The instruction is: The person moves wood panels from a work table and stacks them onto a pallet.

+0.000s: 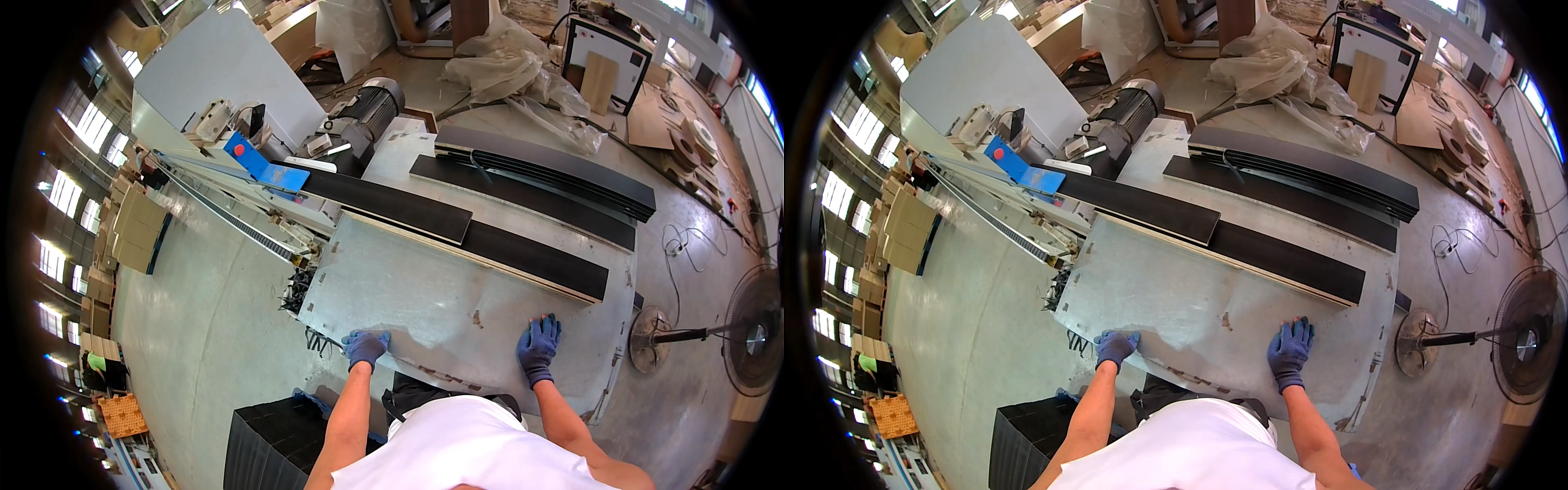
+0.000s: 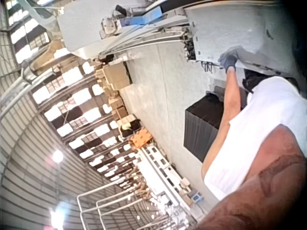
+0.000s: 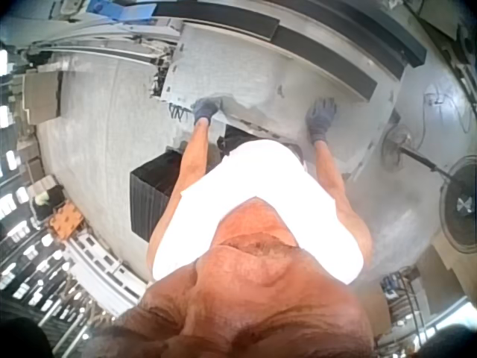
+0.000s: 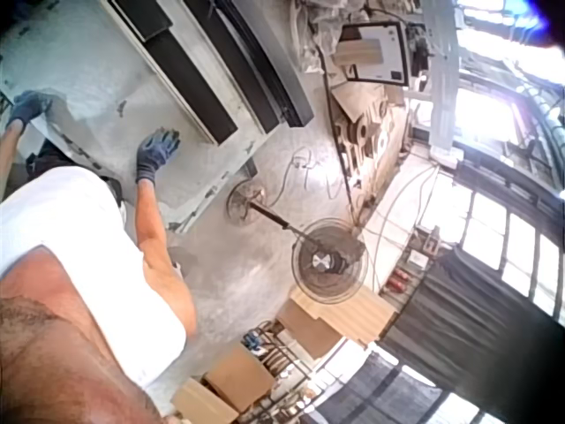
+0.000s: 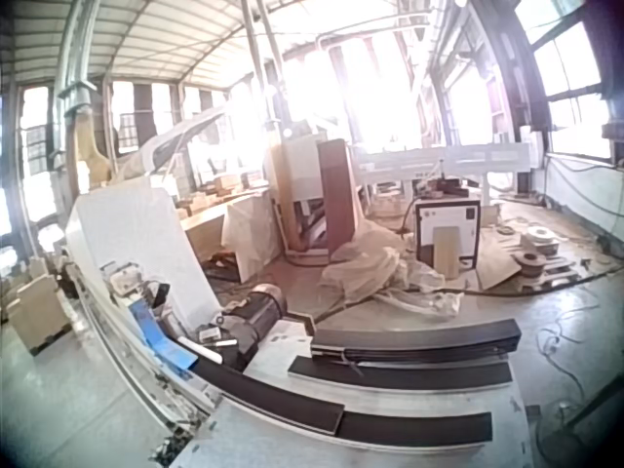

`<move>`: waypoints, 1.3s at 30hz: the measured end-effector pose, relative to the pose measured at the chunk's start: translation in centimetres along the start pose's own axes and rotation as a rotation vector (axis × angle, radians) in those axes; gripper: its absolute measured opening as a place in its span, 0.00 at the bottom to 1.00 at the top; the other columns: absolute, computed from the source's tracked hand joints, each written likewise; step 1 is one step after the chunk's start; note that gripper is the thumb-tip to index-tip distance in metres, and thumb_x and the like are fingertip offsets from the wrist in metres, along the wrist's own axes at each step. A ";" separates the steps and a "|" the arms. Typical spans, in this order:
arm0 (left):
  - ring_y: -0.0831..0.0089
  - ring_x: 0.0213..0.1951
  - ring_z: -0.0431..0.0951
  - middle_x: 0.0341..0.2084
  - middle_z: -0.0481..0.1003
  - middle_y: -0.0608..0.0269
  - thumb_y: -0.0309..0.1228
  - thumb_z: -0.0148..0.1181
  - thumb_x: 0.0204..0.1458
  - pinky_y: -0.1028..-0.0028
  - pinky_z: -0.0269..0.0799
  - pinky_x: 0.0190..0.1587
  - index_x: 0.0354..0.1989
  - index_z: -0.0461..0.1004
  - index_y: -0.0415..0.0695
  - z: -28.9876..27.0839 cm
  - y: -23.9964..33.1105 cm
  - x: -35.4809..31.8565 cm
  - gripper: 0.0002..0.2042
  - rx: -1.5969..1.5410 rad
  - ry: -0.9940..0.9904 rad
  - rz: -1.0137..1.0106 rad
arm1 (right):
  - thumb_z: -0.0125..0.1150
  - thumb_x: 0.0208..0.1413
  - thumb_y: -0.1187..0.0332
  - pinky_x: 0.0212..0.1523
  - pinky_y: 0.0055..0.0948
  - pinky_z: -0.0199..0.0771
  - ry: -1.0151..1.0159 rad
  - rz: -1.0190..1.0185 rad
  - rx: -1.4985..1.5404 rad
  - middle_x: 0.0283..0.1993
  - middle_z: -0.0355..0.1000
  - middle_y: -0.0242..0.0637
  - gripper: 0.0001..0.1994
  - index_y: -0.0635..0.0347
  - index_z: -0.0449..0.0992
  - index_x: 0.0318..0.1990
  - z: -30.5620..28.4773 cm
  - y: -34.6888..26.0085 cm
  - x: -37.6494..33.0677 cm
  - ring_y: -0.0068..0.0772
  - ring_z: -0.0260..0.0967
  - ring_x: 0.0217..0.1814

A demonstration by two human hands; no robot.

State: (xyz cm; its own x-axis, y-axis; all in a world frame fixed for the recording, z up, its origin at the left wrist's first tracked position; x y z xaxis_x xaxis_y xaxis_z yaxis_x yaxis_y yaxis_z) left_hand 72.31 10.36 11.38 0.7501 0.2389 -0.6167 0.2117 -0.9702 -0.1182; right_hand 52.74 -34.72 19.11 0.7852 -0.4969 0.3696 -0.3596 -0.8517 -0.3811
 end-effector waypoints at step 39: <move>0.33 0.66 0.51 0.62 0.54 0.27 0.63 0.56 0.45 0.47 0.54 0.64 0.63 0.50 0.22 -0.7 0.4 -0.8 0.53 -0.002 0.019 -0.007 | 0.56 0.48 0.70 0.67 0.57 0.51 0.011 0.006 -0.002 0.54 0.67 0.53 0.15 0.60 0.76 0.45 0.0 0.1 -0.1 0.57 0.59 0.63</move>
State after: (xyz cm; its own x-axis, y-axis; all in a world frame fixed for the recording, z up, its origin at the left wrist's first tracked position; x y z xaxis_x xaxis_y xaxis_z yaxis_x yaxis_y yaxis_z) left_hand 72.20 9.84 12.36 0.7604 0.2463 -0.6009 0.2184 -0.9684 -0.1206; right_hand 52.66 -34.73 19.06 0.7772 -0.5038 0.3770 -0.3654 -0.8491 -0.3814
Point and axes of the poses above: each hand's wrist, its own x-axis towards the middle knuckle, its own z-axis out of the palm, y = z × x, the point moved 9 cm from there along x, towards the middle knuckle
